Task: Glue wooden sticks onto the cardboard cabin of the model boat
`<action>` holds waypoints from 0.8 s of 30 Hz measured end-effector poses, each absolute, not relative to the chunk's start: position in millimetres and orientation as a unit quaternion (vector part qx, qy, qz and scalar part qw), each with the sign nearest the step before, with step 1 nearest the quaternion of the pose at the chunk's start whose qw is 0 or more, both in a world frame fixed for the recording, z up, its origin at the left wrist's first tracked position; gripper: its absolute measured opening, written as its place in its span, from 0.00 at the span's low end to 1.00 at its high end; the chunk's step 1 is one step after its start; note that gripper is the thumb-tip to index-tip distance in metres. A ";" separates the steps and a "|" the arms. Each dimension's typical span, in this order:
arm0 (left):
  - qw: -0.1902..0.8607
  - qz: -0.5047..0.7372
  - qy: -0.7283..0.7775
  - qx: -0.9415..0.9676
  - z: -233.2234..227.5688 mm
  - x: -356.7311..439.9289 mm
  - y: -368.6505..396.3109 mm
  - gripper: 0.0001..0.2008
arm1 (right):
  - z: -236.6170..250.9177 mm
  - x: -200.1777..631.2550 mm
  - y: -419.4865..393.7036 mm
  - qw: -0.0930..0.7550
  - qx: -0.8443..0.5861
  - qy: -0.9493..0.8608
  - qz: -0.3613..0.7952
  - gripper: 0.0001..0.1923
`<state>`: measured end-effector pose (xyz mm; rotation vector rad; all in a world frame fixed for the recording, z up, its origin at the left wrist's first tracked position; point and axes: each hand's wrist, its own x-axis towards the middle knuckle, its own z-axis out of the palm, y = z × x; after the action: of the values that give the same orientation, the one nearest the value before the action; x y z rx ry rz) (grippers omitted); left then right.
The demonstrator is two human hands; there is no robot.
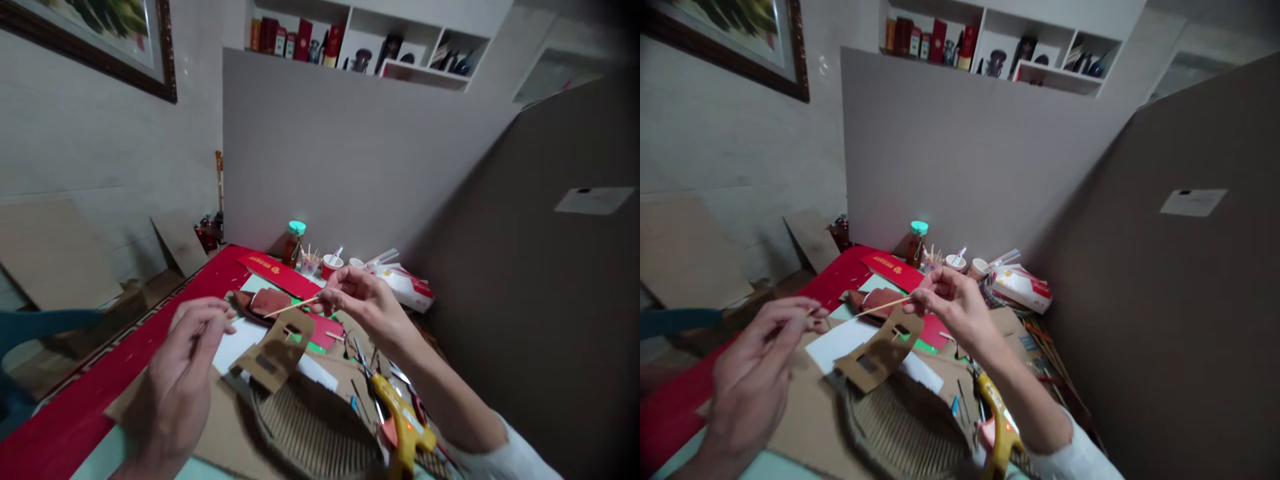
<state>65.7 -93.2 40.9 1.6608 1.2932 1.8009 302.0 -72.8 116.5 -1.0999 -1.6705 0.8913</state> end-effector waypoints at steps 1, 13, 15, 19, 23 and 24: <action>0.189 0.644 0.447 0.591 45.0 68.4 -94.0 0.12 | 111.3 293.0 -88.0 0.470 -0.439 -0.671 0.370 0.17; 0.115 0.556 0.387 0.727 53.6 93.6 -113.2 0.09 | 79.1 261.4 -158.2 0.445 -0.483 -0.727 0.199 0.07; 0.099 0.543 0.384 0.741 50.2 97.6 -114.7 0.09 | 76.8 263.1 -162.1 0.423 -0.484 -0.748 0.165 0.09; 0.066 0.514 0.378 0.767 45.5 105.7 -115.5 0.09 | 67.2 266.5 -167.4 0.394 -0.487 -0.769 0.127 0.11; 0.021 0.476 0.375 0.795 42.0 112.2 -114.7 0.10 | 55.2 270.3 -168.7 0.373 -0.503 -0.775 0.082 0.11; 0.008 0.463 0.375 0.803 41.0 113.8 -114.5 0.11 | 52.6 270.8 -168.5 0.365 -0.506 -0.778 0.071 0.11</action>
<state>113.8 -114.5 41.0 2.5100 1.1723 1.4461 270.8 -168.5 52.6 -1.3008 -2.0012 0.1826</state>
